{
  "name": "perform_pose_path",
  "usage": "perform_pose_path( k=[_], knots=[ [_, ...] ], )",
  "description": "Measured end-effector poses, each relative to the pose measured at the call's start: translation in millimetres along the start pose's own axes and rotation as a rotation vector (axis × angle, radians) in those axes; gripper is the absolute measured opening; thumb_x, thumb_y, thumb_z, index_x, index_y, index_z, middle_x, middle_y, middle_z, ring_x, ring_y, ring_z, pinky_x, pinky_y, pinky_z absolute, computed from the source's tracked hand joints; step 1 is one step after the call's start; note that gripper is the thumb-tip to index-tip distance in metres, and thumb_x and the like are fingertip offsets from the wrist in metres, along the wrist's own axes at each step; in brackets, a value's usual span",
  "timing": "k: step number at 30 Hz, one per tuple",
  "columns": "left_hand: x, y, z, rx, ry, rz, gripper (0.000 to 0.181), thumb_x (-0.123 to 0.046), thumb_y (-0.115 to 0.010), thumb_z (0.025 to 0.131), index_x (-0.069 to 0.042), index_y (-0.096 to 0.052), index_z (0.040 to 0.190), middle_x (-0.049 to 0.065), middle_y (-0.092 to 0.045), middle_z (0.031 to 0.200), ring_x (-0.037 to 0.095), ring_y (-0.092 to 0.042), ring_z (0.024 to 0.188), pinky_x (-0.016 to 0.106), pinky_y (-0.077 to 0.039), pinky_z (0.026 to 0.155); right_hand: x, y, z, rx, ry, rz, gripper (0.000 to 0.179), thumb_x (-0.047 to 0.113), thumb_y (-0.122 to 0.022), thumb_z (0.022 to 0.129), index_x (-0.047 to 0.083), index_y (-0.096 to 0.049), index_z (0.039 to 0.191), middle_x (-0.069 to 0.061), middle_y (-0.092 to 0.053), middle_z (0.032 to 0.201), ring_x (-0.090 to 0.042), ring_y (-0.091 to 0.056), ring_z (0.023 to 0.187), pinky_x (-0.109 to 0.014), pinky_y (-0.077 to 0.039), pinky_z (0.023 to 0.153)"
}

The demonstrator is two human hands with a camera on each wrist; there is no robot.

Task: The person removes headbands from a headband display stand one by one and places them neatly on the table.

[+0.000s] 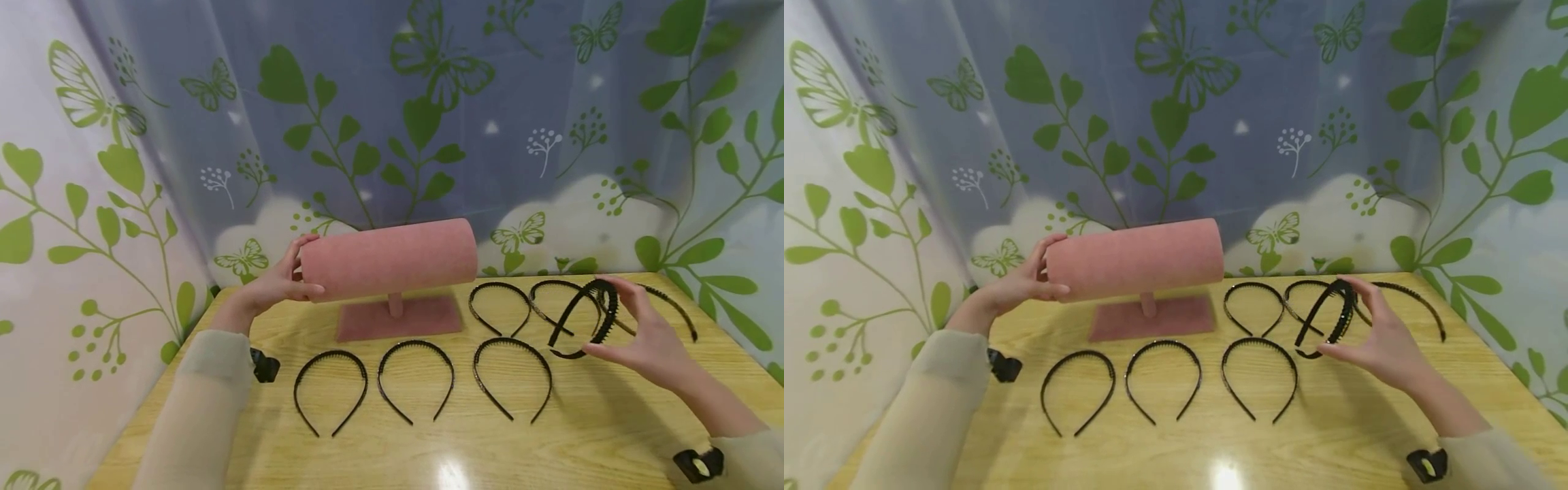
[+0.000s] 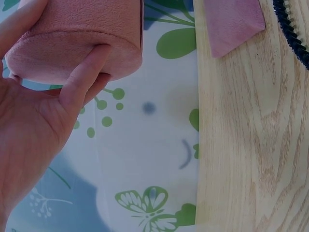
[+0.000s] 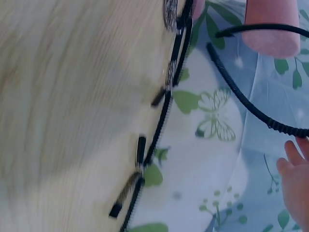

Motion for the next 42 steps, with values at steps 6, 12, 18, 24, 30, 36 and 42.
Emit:
perform_pose_path(
  k=[6, 12, 18, 24, 30, 36, 42],
  knots=[
    [0.8, 0.3, 1.3, 0.005, -0.001, 0.001, 0.092, -0.006, -0.066, 0.092, -0.038, -0.004, 0.152, 0.013, -0.010, 0.157, 0.040, -0.032, 0.135, 0.044, -0.048, 0.084, -5.9, 17.6, -11.0, 0.014, -0.002, -0.082, 0.108, 0.011, -0.087, 0.071, 0.016, -0.019, 0.155, -0.030, -0.021, 0.151, -0.047, -0.013, 0.140, -0.076, -0.013, 0.096],
    [2.0, 1.5, 1.5, 0.004, 0.002, 0.005, 0.093, -0.006, -0.067, 0.092, -0.036, -0.003, 0.153, 0.012, -0.010, 0.157, 0.040, -0.032, 0.135, 0.044, -0.048, 0.084, -9.5, 26.1, -11.9, 0.055, -0.014, -0.170, 0.109, 0.015, -0.089, 0.068, 0.006, -0.021, 0.152, -0.035, -0.027, 0.142, -0.059, -0.024, 0.128, -0.076, -0.019, 0.092],
    [0.4, 0.7, 0.6, 0.005, 0.002, 0.006, 0.093, -0.007, -0.067, 0.092, -0.037, -0.004, 0.153, 0.013, -0.010, 0.158, 0.040, -0.031, 0.136, 0.046, -0.047, 0.086, -7.5, 26.6, -6.5, 0.117, 0.001, -0.296, 0.106, 0.026, -0.091, 0.066, 0.002, -0.029, 0.148, -0.031, -0.032, 0.137, -0.056, -0.034, 0.116, -0.070, -0.031, 0.080],
    [0.4, -0.1, 0.1, 0.006, 0.001, -0.002, 0.093, -0.006, -0.067, 0.092, -0.038, -0.004, 0.152, 0.014, -0.010, 0.157, 0.040, -0.031, 0.136, 0.050, -0.046, 0.088, -15.5, 15.4, -4.7, 0.226, 0.021, -0.376, 0.097, 0.037, -0.089, 0.068, 0.004, -0.038, 0.143, -0.026, -0.037, 0.133, -0.050, -0.041, 0.113, -0.066, -0.039, 0.074],
    [0.3, -0.6, 0.0, 0.004, 0.002, -0.008, 0.093, -0.006, -0.067, 0.091, -0.038, -0.004, 0.152, 0.014, -0.010, 0.157, 0.041, -0.033, 0.135, 0.051, -0.047, 0.088, -29.0, -3.2, -5.4, 0.343, 0.000, -0.429, 0.097, 0.050, -0.084, 0.070, 0.000, -0.041, 0.141, -0.026, -0.042, 0.129, -0.049, -0.045, 0.112, -0.063, -0.043, 0.078],
    [0.0, -0.7, 0.0, 0.003, -0.004, -0.005, 0.096, -0.007, -0.068, 0.091, -0.034, -0.001, 0.154, 0.016, -0.009, 0.157, 0.042, -0.033, 0.134, 0.049, -0.048, 0.088, -38.8, -15.1, -7.0, 0.388, -0.003, -0.472, 0.096, 0.058, -0.081, 0.068, 0.001, -0.047, 0.138, -0.030, -0.044, 0.130, -0.054, -0.044, 0.114, -0.065, -0.042, 0.080],
    [1.6, 0.0, 1.3, -0.004, 0.002, -0.005, 0.094, -0.007, -0.068, 0.091, -0.035, -0.002, 0.153, 0.015, -0.011, 0.157, 0.041, -0.034, 0.134, 0.051, -0.048, 0.089, -50.0, -30.8, -11.5, 0.432, 0.008, -0.502, 0.098, 0.068, -0.077, 0.066, 0.003, -0.052, 0.135, -0.021, -0.050, 0.123, -0.045, -0.051, 0.107, -0.059, -0.044, 0.078]
  ],
)
Point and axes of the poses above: each hand's wrist, its own z-axis towards the middle knuckle, its own y-axis out of the back of the hand, x = y × z, the point moved 8 cm from there along z, towards the middle knuckle
